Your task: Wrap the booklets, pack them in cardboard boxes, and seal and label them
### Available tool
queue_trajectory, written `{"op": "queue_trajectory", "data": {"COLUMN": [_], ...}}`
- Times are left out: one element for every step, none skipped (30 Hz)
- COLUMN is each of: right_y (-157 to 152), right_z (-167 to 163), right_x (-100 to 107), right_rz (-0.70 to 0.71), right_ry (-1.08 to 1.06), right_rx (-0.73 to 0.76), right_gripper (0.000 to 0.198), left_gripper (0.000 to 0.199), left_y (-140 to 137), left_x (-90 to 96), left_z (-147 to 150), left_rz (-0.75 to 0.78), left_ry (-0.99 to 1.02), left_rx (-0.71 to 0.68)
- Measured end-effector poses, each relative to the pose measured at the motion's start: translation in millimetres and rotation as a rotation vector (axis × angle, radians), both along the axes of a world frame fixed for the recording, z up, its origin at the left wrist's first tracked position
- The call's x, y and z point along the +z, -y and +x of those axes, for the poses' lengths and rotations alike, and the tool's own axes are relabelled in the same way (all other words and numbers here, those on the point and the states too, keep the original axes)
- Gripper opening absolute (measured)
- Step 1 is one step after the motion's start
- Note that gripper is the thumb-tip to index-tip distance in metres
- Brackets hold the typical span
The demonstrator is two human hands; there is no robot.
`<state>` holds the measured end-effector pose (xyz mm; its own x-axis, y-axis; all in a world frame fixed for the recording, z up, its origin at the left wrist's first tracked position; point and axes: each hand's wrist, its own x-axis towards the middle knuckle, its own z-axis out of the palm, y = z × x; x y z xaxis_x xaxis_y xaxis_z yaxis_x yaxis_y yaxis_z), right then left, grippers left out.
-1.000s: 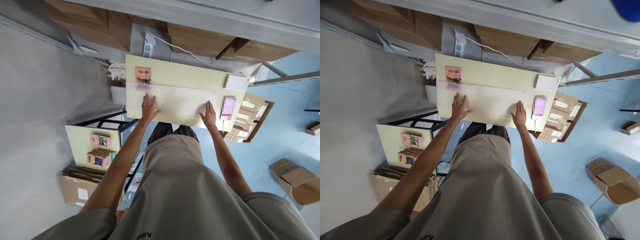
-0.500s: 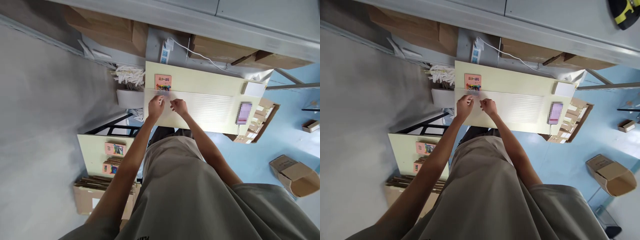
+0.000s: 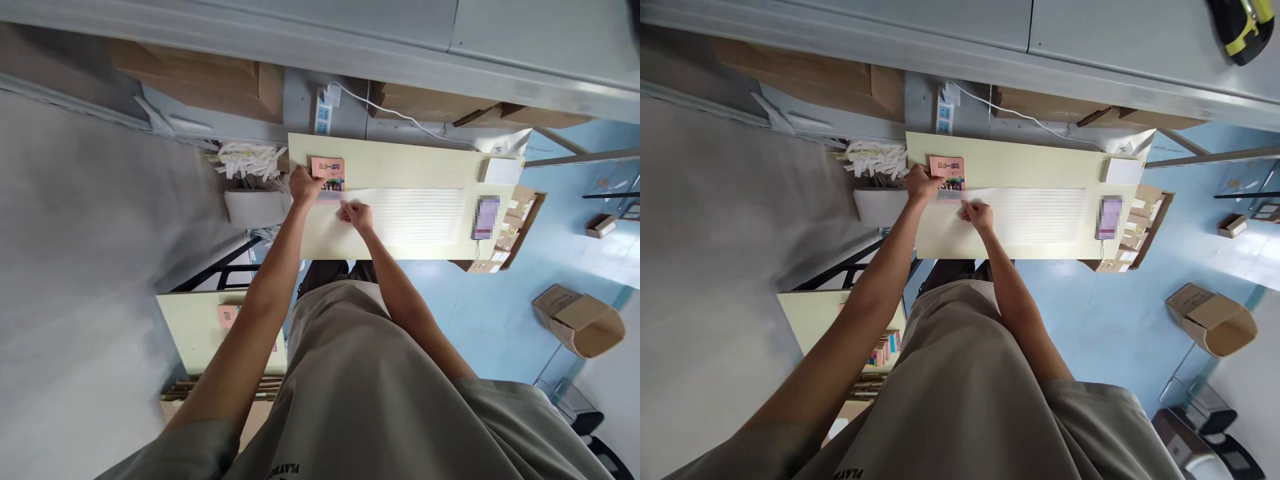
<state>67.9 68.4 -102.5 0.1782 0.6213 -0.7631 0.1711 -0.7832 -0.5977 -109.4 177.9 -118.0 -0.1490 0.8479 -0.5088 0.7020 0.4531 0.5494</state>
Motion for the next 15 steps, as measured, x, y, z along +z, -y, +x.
{"op": "queue_trajectory", "data": {"right_y": [0, 0, 0, 1, 1, 1, 1, 0, -1, -2, -4, -5, -7, -8, -7], "right_z": [1, 2, 2, 3, 3, 3, 3, 2, 1, 1, 1, 2, 5, 11, 20], "right_x": [-1, -3, -5, -7, -9, -11, -13, -15, -16, -17, -18, -18, -18, -16, -14], "right_rz": [-0.002, -0.002, -0.002, -0.005, -0.008, -0.007, -0.001, 0.008, 0.018, 0.023, 0.02, 0.008, -0.006, -0.016, -0.014], "right_ry": [-0.025, -0.042, -0.052, -0.059, -0.063, -0.069, -0.078, -0.089, -0.101, -0.119, -0.148, -0.187, -0.234, -0.286, -0.343], "right_rx": [-0.022, -0.036, -0.044, -0.049, -0.054, -0.059, -0.062, -0.063, -0.064, -0.063, -0.06, -0.058, -0.061, -0.068, -0.082], "right_gripper": [0.048, 0.048, 0.049, 0.05, 0.051, 0.051, 0.051, 0.05, 0.05, 0.05, 0.051, 0.051, 0.051, 0.05, 0.047], "left_gripper": [0.021, 0.017, 0.016, 0.018, 0.022, 0.026, 0.03, 0.032, 0.032, 0.032, 0.032, 0.033, 0.035, 0.037, 0.04], "left_y": [-2, -4, -6, -7, -8, -7, -6, -5, -2, 2, 6, 12, 20, 28, 38], "left_x": [-2.5, -3.7, -3.3, -1.1, 3.0, 9.0, 16.9, 26.5, 37.5, 49.4, 61.7, 73.7, 84.7, 94.0, 101.0], "left_z": [-2, -3, -3, -1, 1, 4, 7, 10, 13, 15, 18, 22, 27, 33, 41], "left_rz": [-0.018, -0.02, 0.006, 0.068, 0.144, 0.224, 0.304, 0.384, 0.459, 0.523, 0.57, 0.597, 0.601, 0.583, 0.549], "left_ry": [0.017, 0.03, 0.051, 0.089, 0.125, 0.149, 0.157, 0.155, 0.151, 0.152, 0.163, 0.186, 0.222, 0.269, 0.33], "left_rx": [0.021, 0.05, 0.073, 0.076, 0.075, 0.073, 0.071, 0.065, 0.056, 0.046, 0.039, 0.037, 0.045, 0.065, 0.093]}}
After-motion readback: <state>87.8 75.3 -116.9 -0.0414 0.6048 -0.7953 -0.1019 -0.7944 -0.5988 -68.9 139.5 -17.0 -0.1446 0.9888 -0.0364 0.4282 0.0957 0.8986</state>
